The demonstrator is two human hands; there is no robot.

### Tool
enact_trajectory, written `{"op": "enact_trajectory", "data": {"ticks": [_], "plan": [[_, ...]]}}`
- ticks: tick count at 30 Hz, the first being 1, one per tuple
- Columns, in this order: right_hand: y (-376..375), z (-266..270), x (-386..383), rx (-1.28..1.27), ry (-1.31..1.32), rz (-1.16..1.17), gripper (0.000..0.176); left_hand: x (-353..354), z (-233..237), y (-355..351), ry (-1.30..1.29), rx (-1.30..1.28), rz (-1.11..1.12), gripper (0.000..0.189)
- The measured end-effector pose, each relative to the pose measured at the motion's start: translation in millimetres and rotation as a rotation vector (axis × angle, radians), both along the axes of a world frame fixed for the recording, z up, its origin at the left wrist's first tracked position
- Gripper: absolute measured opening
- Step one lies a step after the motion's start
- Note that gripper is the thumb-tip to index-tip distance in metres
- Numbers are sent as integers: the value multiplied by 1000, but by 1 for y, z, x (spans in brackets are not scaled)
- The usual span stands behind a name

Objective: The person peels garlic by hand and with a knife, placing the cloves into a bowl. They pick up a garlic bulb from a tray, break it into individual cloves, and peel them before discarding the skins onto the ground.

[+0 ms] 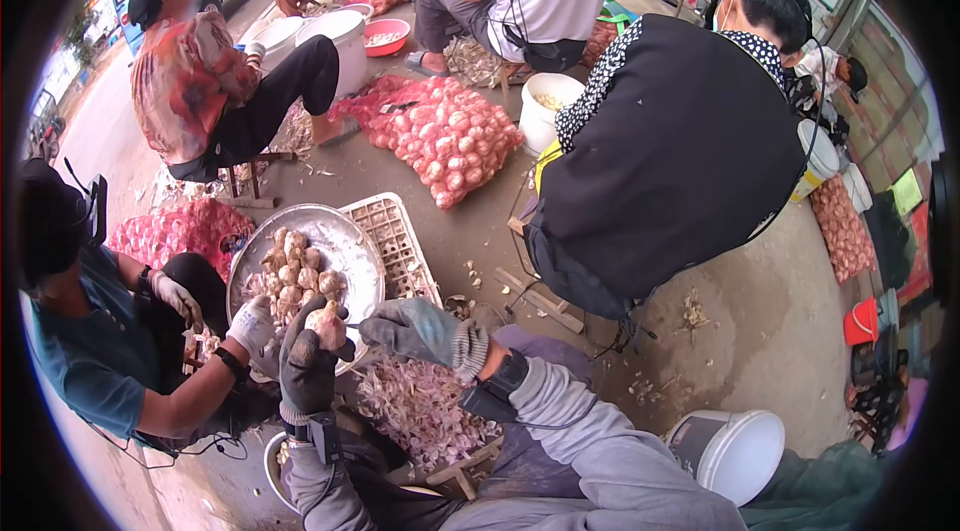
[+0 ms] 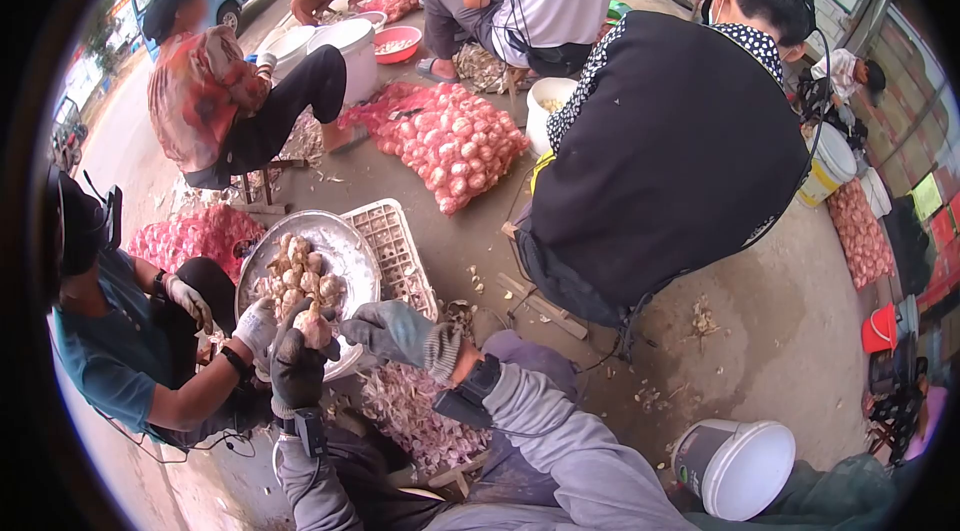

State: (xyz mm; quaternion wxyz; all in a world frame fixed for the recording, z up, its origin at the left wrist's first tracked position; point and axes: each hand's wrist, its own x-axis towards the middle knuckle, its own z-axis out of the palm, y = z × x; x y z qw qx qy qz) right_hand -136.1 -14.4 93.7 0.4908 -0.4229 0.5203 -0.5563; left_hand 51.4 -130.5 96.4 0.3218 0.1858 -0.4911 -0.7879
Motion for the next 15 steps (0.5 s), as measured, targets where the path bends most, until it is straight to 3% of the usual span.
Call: {"op": "enact_trajectory", "data": {"ticks": [8,13,15], "plan": [[1,11,-4,63,84,22,43,-3,-14,1,93,79,-49,61],[7,9,-12,-23,78,19,44,-7,-16,8,96,47,-36,57],[12,6,-14,78,11,77,44,-4,-18,7,88,30,11,58]]}}
